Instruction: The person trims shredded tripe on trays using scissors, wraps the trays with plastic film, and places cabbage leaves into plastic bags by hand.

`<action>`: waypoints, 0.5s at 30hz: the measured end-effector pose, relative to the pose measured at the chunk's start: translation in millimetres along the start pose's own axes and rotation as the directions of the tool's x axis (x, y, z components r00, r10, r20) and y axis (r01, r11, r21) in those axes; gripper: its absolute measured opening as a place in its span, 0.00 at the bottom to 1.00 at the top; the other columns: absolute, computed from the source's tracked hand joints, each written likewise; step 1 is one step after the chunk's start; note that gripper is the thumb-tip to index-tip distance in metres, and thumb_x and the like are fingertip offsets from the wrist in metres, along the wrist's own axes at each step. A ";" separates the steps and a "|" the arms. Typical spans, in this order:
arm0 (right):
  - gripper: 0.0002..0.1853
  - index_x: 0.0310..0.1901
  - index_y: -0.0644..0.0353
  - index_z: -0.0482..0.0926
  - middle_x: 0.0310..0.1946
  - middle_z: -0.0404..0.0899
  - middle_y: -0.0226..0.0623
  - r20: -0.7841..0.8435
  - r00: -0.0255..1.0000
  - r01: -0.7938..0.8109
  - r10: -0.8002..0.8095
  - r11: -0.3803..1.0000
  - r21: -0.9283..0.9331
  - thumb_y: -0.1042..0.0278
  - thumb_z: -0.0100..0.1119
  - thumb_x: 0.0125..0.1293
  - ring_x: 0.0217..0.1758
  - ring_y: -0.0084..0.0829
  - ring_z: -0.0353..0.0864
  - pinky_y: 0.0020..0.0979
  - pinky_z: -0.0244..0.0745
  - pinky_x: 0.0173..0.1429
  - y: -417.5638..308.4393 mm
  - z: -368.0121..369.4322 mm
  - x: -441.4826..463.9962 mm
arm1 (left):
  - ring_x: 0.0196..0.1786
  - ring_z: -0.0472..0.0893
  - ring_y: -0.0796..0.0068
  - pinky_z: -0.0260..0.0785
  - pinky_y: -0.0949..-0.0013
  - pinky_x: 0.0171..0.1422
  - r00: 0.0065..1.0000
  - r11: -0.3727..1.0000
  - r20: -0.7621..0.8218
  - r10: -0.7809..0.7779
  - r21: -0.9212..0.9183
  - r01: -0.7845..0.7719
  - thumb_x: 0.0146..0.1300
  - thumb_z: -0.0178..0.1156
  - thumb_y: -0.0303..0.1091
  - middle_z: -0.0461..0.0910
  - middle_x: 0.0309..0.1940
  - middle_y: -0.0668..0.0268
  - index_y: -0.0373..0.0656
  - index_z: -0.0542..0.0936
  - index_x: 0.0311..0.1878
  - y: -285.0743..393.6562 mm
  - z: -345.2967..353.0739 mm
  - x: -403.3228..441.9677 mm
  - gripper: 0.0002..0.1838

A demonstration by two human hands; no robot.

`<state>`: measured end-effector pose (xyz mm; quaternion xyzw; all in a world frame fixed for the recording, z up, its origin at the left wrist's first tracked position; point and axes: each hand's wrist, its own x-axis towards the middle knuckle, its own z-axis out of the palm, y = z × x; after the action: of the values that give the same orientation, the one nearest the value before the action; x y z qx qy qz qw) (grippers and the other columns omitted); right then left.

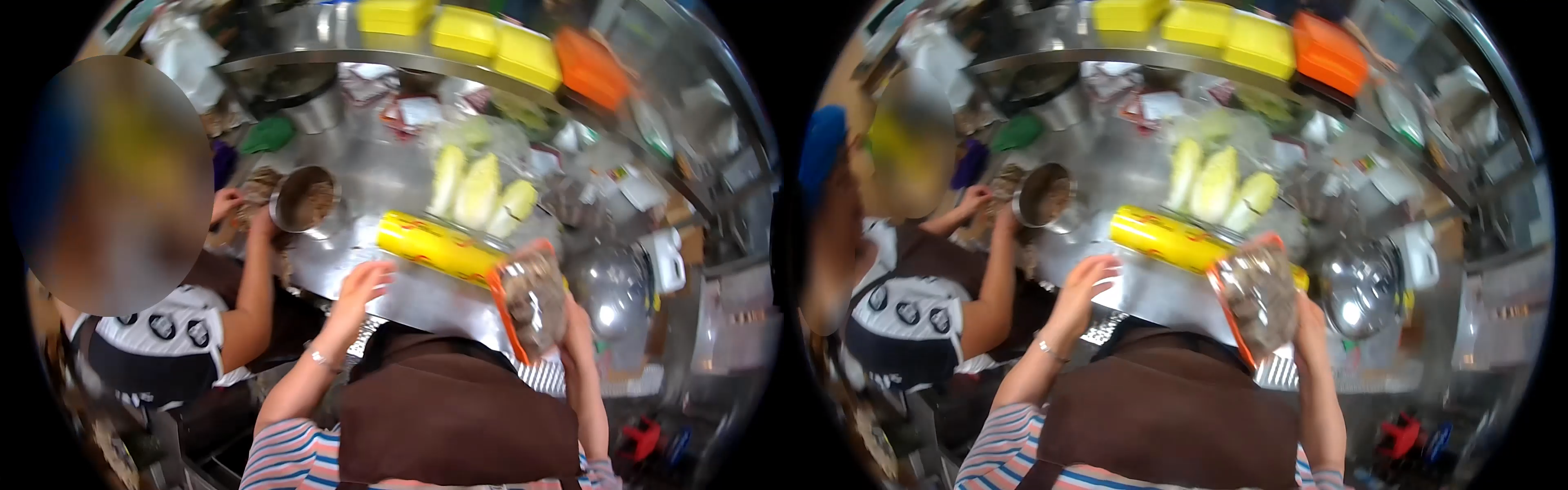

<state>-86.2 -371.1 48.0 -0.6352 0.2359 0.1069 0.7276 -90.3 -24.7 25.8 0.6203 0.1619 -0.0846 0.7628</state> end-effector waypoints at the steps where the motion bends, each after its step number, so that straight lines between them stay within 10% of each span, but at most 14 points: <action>1: 0.21 0.47 0.67 0.76 0.42 0.79 0.36 -0.007 1.000 0.017 -0.018 1.000 -0.017 0.53 0.45 0.71 0.42 0.22 0.77 0.25 0.71 0.47 14.5 -4.9 14.4 | 0.50 0.75 0.76 0.67 0.71 0.55 0.998 0.998 -0.034 -0.057 -0.009 0.057 0.69 0.49 0.39 0.77 0.48 0.66 0.42 0.75 0.50 -14.1 -11.7 -6.8 0.14; 7: 0.26 0.44 0.69 0.78 0.36 0.80 0.35 0.047 0.993 0.113 -0.111 0.992 -0.052 0.49 0.43 0.71 0.37 0.21 0.76 0.24 0.70 0.43 23.9 35.1 60.4 | 0.45 0.76 0.78 0.69 0.73 0.50 0.992 0.988 -0.015 -0.127 -0.090 0.125 0.70 0.48 0.36 0.78 0.44 0.65 0.40 0.75 0.49 -39.5 -5.5 -1.5 0.12; 15: 0.25 0.52 0.68 0.74 0.42 0.79 0.40 0.228 0.970 0.146 -0.087 0.956 -0.255 0.51 0.39 0.73 0.45 0.25 0.75 0.27 0.69 0.52 56.0 103.1 49.3 | 0.61 0.68 0.68 0.64 0.60 0.63 0.989 0.906 0.144 -0.029 -0.413 0.087 0.72 0.41 0.47 0.63 0.62 0.60 0.47 0.53 0.69 -26.8 49.4 29.3 0.27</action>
<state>-47.5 -268.2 -16.1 -0.7261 0.1013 0.1624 0.6605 -64.8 -76.5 -0.4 0.4302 0.1428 -0.1124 0.8843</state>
